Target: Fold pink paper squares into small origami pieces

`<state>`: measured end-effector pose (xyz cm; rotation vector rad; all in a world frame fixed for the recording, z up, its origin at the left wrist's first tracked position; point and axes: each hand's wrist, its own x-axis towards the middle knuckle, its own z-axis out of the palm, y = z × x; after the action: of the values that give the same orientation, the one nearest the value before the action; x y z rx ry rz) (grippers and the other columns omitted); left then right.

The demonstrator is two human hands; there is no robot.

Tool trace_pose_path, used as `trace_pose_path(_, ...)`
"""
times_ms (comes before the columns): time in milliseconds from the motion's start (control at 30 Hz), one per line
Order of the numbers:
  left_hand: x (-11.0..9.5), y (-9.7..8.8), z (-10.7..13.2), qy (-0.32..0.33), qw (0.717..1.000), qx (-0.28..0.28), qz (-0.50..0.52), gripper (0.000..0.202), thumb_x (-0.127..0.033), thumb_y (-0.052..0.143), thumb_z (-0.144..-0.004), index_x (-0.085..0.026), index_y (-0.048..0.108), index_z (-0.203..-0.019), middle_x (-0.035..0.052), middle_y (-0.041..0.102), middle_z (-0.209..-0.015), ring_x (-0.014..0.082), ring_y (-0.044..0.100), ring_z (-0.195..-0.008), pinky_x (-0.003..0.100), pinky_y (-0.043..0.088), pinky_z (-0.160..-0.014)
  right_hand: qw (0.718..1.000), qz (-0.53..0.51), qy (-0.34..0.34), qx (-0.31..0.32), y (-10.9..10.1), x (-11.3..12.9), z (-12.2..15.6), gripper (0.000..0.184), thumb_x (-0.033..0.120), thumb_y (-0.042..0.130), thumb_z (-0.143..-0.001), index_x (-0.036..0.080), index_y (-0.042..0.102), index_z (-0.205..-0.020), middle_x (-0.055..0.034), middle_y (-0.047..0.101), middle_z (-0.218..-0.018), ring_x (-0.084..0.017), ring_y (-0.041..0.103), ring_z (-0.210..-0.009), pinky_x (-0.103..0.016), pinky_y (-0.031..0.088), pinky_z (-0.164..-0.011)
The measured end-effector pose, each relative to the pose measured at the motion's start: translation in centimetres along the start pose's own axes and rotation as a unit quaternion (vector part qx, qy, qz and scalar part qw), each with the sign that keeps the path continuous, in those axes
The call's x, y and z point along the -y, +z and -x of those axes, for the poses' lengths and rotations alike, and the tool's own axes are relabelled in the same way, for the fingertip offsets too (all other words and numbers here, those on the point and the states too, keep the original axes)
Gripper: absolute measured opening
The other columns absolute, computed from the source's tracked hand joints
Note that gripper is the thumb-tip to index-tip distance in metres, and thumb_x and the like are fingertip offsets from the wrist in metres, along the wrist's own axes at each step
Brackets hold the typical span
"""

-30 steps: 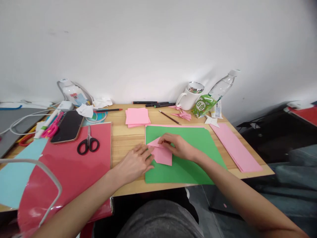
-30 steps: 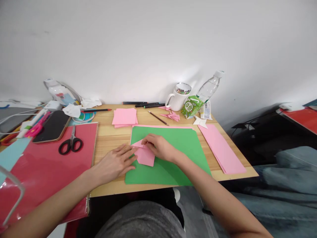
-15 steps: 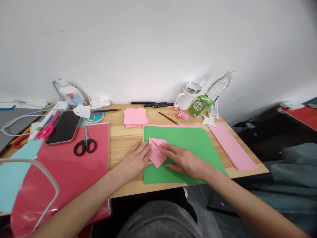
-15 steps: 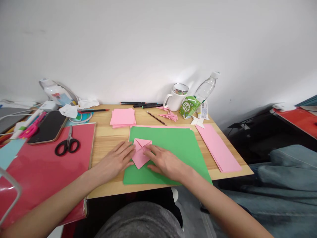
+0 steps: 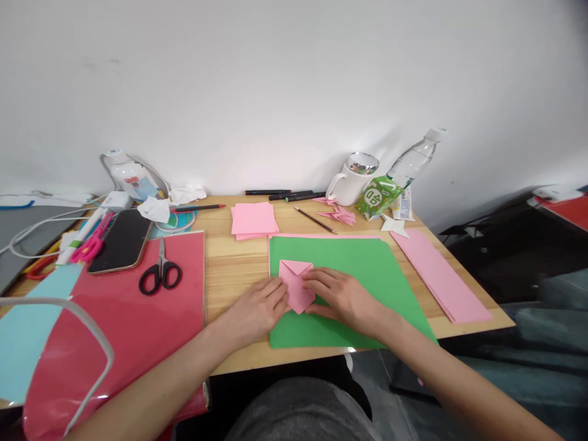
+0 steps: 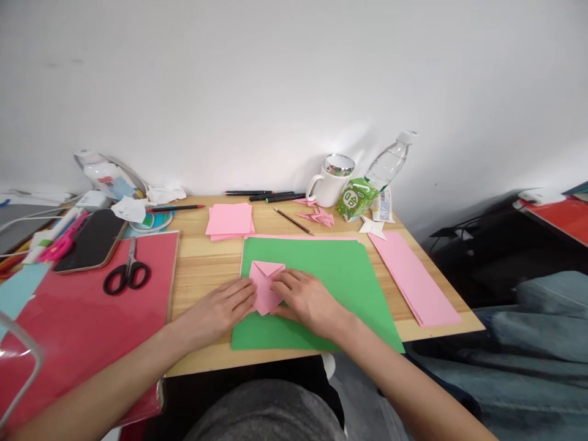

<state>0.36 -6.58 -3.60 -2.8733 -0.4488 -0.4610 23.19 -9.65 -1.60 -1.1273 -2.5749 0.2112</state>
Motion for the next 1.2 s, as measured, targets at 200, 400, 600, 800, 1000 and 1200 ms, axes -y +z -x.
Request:
trace_pose_path(200,0.1,0.3,0.2,-0.027,0.999,0.018,0.043,0.027,-0.010,0.040,-0.092,-0.008,0.060,-0.109,0.0149,0.066,-0.113,0.0227,0.058,-0.112,0.037,0.050,-0.092,0.994,-0.106,0.024,0.019,-0.1,0.4,-0.4,0.013,0.028,0.056,-0.089,0.017,0.061,-0.088,-0.0082,0.066,-0.089,-0.019,0.060,-0.087,-0.032,0.051,-0.073)
trace_pose_path(400,0.2,0.2,0.4,-0.025,0.998,0.031,0.049,0.027,-0.011,0.038,-0.093,-0.009,0.060,-0.108,0.0146,0.065,-0.116,0.0233,0.056,-0.117,0.036,0.049,-0.096,0.982,-0.160,0.085,0.050,-0.3,0.2,-1.0,0.013,0.027,0.066,-0.082,0.016,0.060,-0.084,-0.0041,0.063,-0.082,-0.016,0.057,-0.074,-0.027,0.047,-0.066)
trace_pose_path(600,0.4,0.0,0.4,-0.019,0.999,0.013,0.034,0.027,-0.021,0.041,-0.095,-0.008,0.061,-0.107,0.0128,0.067,-0.114,0.0236,0.060,-0.112,0.034,0.050,-0.094,0.996,-0.065,0.028,0.046,0.0,0.5,-1.0,0.037,0.044,0.073,-0.072,0.015,0.058,-0.089,-0.0080,0.060,-0.091,-0.021,0.056,-0.081,-0.029,0.045,-0.063)
trace_pose_path(800,0.0,-0.2,0.2,0.021,0.999,0.020,-0.042,0.024,-0.018,0.051,-0.090,-0.005,0.062,-0.107,0.0157,0.067,-0.113,0.0271,0.062,-0.108,0.036,0.049,-0.092,0.999,-0.005,-0.046,-0.004,0.2,-0.1,-0.6,0.034,0.048,0.056,-0.085,0.015,0.055,-0.092,-0.0107,0.060,-0.095,-0.021,0.057,-0.083,-0.030,0.046,-0.063)
trace_pose_path(1000,-0.2,0.2,0.1,0.012,0.999,0.004,-0.036,0.022,-0.009,0.047,-0.088,-0.005,0.063,-0.102,0.0174,0.068,-0.110,0.0256,0.064,-0.103,0.036,0.050,-0.090,0.998,-0.025,-0.048,-0.024,0.2,0.0,-0.3,0.022,0.037,0.053,-0.090,0.016,0.058,-0.092,-0.0089,0.062,-0.096,-0.017,0.058,-0.082,-0.027,0.046,-0.064)
trace_pose_path(1200,-0.1,0.2,0.0,-0.014,1.000,-0.016,-0.011,0.021,-0.015,0.045,-0.092,-0.008,0.065,-0.095,0.0146,0.069,-0.106,0.0250,0.064,-0.104,0.035,0.052,-0.088,0.993,-0.111,0.033,-0.028,0.5,0.2,-0.5,0.018,0.028,0.055,-0.090,0.017,0.061,-0.077,-0.0043,0.062,-0.077,-0.014,0.057,-0.071,-0.024,0.043,-0.062)
